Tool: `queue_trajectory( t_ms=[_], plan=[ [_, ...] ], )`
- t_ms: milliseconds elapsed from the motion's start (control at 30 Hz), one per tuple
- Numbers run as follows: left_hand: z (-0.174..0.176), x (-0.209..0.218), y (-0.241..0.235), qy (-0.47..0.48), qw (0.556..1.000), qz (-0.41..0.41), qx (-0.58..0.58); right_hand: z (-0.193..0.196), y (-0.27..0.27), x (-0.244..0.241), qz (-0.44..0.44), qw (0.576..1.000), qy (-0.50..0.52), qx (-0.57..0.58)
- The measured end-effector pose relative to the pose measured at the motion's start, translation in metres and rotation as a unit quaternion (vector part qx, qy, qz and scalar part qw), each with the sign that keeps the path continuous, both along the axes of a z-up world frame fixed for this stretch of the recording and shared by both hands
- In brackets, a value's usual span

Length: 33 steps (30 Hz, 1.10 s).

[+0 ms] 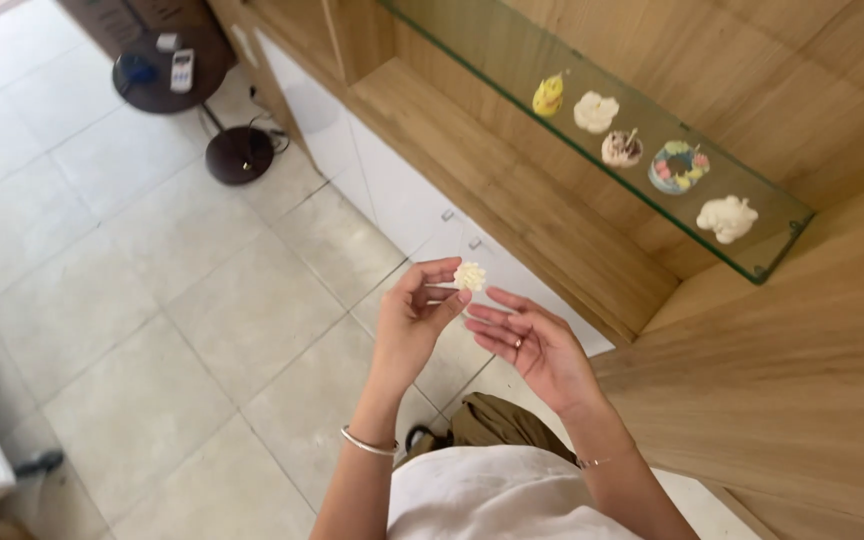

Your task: Arrange flower-shaped candles on a glass display shelf.

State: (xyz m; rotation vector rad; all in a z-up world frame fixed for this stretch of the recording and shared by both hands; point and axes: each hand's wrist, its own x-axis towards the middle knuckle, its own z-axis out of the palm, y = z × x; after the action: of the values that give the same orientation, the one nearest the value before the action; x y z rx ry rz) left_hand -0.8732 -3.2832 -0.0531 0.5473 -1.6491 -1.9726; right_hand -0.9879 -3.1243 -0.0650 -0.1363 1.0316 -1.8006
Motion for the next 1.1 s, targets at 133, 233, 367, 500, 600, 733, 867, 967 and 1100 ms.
queue_trajectory(
  t_ms=[133, 233, 367, 500, 600, 733, 867, 967, 1100],
  plan=[
    [-0.007, -0.051, -0.047, 0.008, 0.995, -0.054, 0.078, -0.022, -0.022, -0.031, -0.050, 0.998, -0.026, 0.035],
    [-0.007, -0.094, -0.084, 0.049, 0.987, -0.125, 0.092, -0.041, -0.046, -0.061, -0.097, 0.994, -0.032, 0.028],
    [0.003, -0.142, -0.128, 0.071, 0.977, -0.177, 0.100, -0.040, -0.088, -0.096, -0.108, 0.993, -0.025, 0.026],
    [-0.005, -0.188, -0.159, 0.109, 0.959, -0.194, 0.175, -0.035, -0.125, -0.128, -0.108, 0.994, 0.005, -0.008],
    [-0.019, -0.218, -0.169, 0.106, 0.961, -0.186, 0.174, -0.025, -0.143, -0.136, -0.135, 0.991, 0.021, 0.015],
    [-0.031, -0.264, -0.187, 0.060, 0.975, -0.205, 0.061, -0.043, -0.149, -0.137, -0.180, 0.983, 0.013, 0.019],
    [-0.006, -0.293, -0.201, 0.048, 0.966, -0.250, -0.046, -0.048, -0.151, -0.130, -0.268, 0.961, -0.022, 0.069],
    [0.003, -0.316, -0.215, 0.049, 0.941, -0.251, -0.222, -0.039, -0.160, -0.133, -0.332, 0.940, -0.015, 0.072],
    [-0.001, -0.335, -0.223, 0.068, 0.889, -0.226, -0.393, -0.025, -0.174, -0.128, -0.406, 0.911, -0.010, 0.074]
  ],
)
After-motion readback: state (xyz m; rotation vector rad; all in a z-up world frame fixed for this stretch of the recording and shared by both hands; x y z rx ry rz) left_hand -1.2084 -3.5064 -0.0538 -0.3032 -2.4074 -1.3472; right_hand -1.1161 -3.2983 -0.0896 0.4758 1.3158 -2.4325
